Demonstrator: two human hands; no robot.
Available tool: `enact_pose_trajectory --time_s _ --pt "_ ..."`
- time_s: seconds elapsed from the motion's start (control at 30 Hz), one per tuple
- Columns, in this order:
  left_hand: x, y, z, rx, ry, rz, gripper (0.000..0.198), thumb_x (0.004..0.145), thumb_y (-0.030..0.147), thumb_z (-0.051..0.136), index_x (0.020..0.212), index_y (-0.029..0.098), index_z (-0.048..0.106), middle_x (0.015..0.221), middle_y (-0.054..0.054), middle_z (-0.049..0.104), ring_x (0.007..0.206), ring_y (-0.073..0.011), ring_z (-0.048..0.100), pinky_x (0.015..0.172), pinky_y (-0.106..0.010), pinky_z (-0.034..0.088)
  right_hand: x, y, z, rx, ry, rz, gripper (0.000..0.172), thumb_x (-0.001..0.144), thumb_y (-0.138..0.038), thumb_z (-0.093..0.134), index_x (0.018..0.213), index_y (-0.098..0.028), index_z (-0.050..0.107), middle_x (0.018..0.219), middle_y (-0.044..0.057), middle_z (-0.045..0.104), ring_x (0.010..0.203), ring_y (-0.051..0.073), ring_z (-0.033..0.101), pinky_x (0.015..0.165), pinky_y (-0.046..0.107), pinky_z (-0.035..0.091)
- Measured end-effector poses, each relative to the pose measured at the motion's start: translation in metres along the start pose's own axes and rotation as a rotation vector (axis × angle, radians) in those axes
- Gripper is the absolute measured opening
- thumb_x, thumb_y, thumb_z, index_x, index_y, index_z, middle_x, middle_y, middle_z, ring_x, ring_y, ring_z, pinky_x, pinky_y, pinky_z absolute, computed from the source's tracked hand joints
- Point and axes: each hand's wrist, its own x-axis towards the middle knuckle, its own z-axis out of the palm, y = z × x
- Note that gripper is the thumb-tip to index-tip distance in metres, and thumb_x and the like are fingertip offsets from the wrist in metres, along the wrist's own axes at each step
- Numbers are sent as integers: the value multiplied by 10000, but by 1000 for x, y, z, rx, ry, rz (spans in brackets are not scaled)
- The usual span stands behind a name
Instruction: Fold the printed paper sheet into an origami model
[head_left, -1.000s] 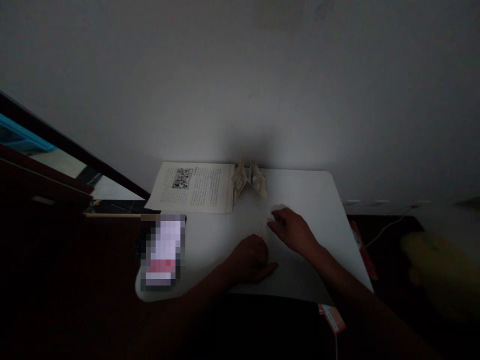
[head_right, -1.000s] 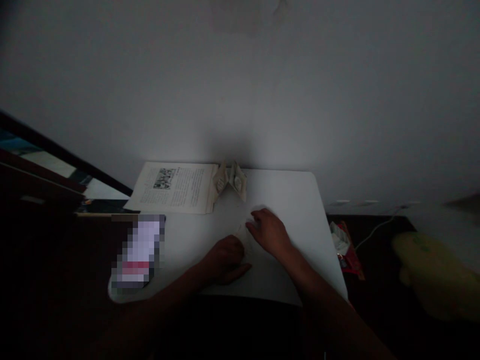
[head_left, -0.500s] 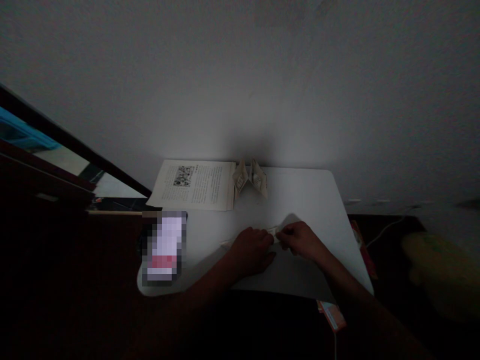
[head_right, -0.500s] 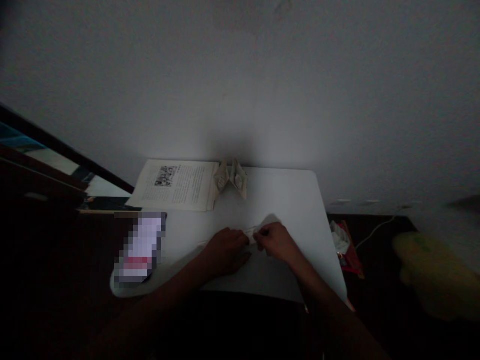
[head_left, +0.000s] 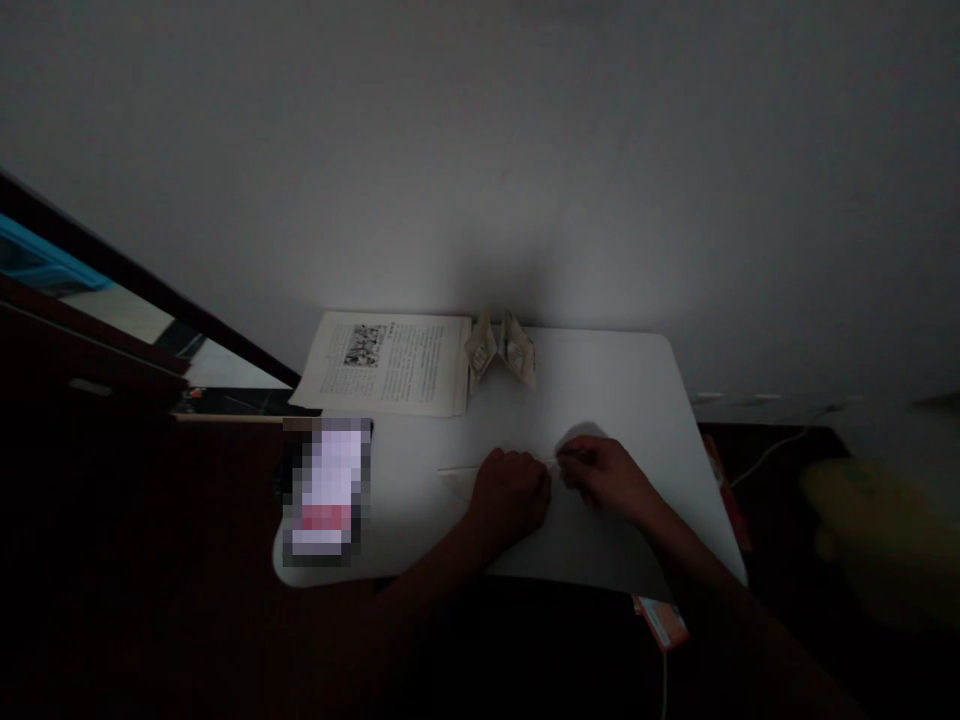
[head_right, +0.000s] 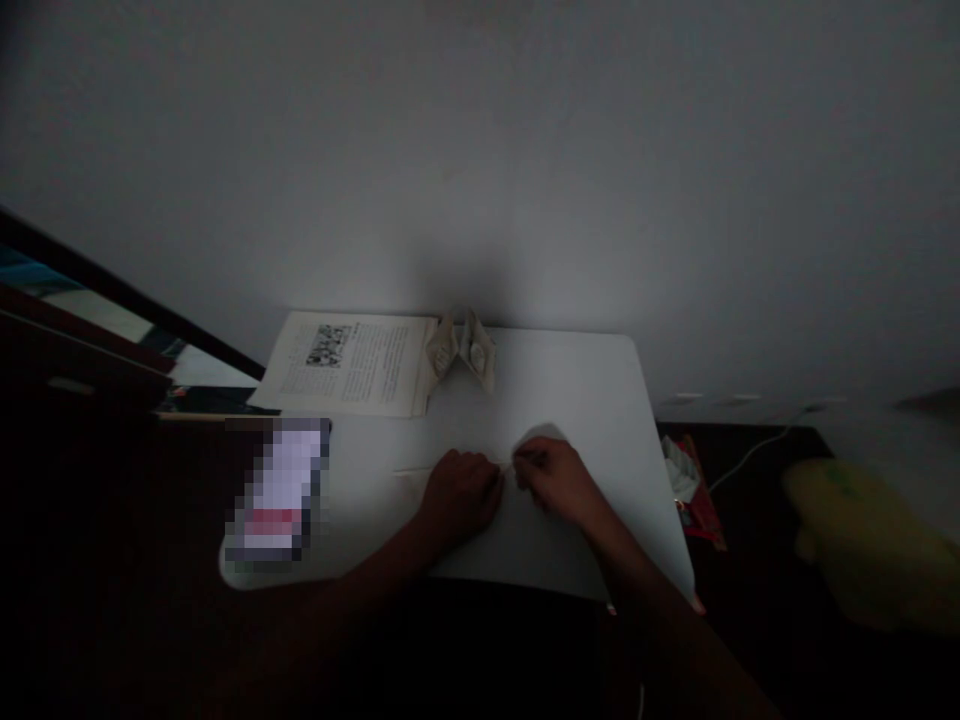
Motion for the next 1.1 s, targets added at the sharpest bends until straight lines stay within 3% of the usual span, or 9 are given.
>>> enact_pose_trajectory --time_s 0.1,0.23,0.43,0.63,0.73,0.97,1.1 --pt "-1 -3 0 -47 2 -14 213 856 258 429 711 163 554 688 -37 583 677 -168 534 666 -340 368 -1 1 0 8 12 -48 273 743 -337 566 946 -155 589 565 -29 585 328 81 464 293 187 357" --pt "-2 -5 0 -122 25 -50 210 844 272 448 709 160 563 688 -42 569 682 -168 518 677 -336 398 -1 -1 1 48 -23 -88 259 712 -343 620 874 -141 629 518 -30 572 373 100 497 349 209 403" --pt "2 -7 -9 -293 127 -106 87 764 214 545 751 144 596 1001 -103 560 942 -193 491 808 -310 433 2 -1 4 139 -1 -83 243 683 -327 669 832 -137 639 543 -20 593 358 84 468 352 215 390" --pt "19 -12 -21 -281 -103 -172 71 707 217 595 690 152 618 762 -56 634 811 -210 545 779 -358 423 3 3 5 165 77 -144 222 690 -331 680 787 -134 648 466 -36 547 327 70 435 325 197 341" --pt "28 -14 -26 -398 -181 -285 72 687 210 599 690 147 633 722 -45 652 707 -177 575 710 -310 439 3 1 5 214 123 -139 244 671 -348 698 767 -131 637 450 -42 537 312 72 426 311 201 340" --pt "34 -18 -26 -758 -148 -427 69 638 193 636 677 139 619 647 -14 632 616 -133 571 589 -239 432 3 -2 4 232 70 -141 272 713 -367 660 834 -124 669 424 -49 519 320 72 418 324 205 337" --pt "37 -21 -24 -959 -182 -491 234 597 173 680 817 121 619 683 -23 645 622 -133 588 573 -229 442 2 -3 2 241 81 -150 236 712 -362 659 759 -132 684 407 -53 499 317 66 396 332 207 310"
